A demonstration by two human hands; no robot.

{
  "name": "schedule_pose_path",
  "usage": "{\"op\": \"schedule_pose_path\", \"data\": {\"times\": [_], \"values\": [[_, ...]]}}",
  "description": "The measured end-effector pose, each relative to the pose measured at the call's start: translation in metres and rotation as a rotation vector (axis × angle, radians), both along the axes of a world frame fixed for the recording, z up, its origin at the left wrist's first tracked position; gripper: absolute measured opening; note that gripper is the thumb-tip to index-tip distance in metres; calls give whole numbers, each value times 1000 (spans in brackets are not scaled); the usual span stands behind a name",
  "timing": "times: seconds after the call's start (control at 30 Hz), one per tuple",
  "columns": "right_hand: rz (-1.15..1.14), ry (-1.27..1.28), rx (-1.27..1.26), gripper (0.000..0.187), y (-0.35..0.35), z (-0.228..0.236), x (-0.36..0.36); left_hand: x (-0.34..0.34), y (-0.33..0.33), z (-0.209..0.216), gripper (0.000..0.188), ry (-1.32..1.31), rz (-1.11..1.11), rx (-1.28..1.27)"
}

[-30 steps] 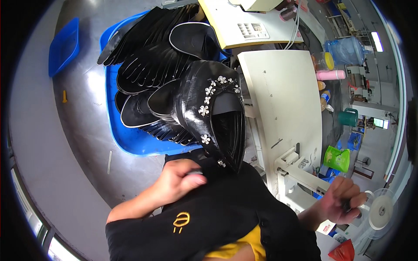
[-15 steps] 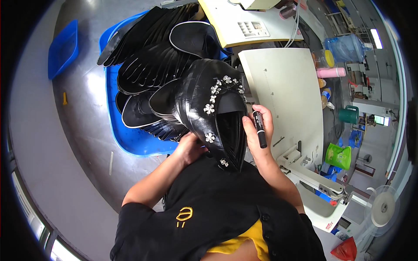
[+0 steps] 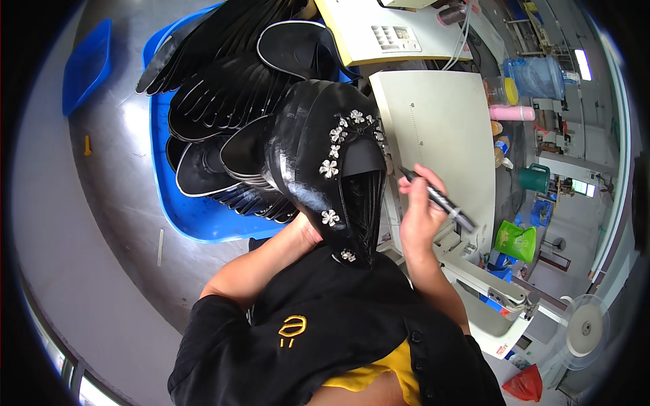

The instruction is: The person picks up black shoes from a blue bin and uses a black marker to draw lines on the inner sole of each shoe. They handle the shoes one at a time, marking the interior, and then place them on a nearby table.

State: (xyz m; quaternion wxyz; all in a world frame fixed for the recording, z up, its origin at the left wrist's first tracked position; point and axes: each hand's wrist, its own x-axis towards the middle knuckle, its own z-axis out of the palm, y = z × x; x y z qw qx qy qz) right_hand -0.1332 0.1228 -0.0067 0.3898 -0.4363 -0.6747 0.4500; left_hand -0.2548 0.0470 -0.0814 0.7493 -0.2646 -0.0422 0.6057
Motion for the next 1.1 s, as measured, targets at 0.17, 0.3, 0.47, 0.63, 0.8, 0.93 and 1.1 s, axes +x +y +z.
{"op": "schedule_pose_path", "data": {"times": [0.17, 0.3, 0.47, 0.63, 0.8, 0.93, 1.1], "values": [[257, 80, -108, 16, 13, 19, 1, 1, -4, -8, 42, -74, -13, 18], [295, 44, -146, 18, 16, 12, -1, 3, -3, -17, 41, -93, -11, 55], [309, 1, -205, 19, 18, 14, -3, -1, -2, -10, 41, -103, -16, 43], [378, -85, -112, 21, 25, 12, -1, -2, -3, -10, 39, -71, -27, -13], [461, -184, -32, 22, 29, 18, 0, -2, -2, -12, 37, -104, -25, 0], [467, -163, -78, 22, 29, 21, 1, -3, -3, -12, 37, -131, -16, 19], [450, -152, -31, 23, 31, 12, 1, -6, -4, -5, 38, -132, -17, 6]]}}
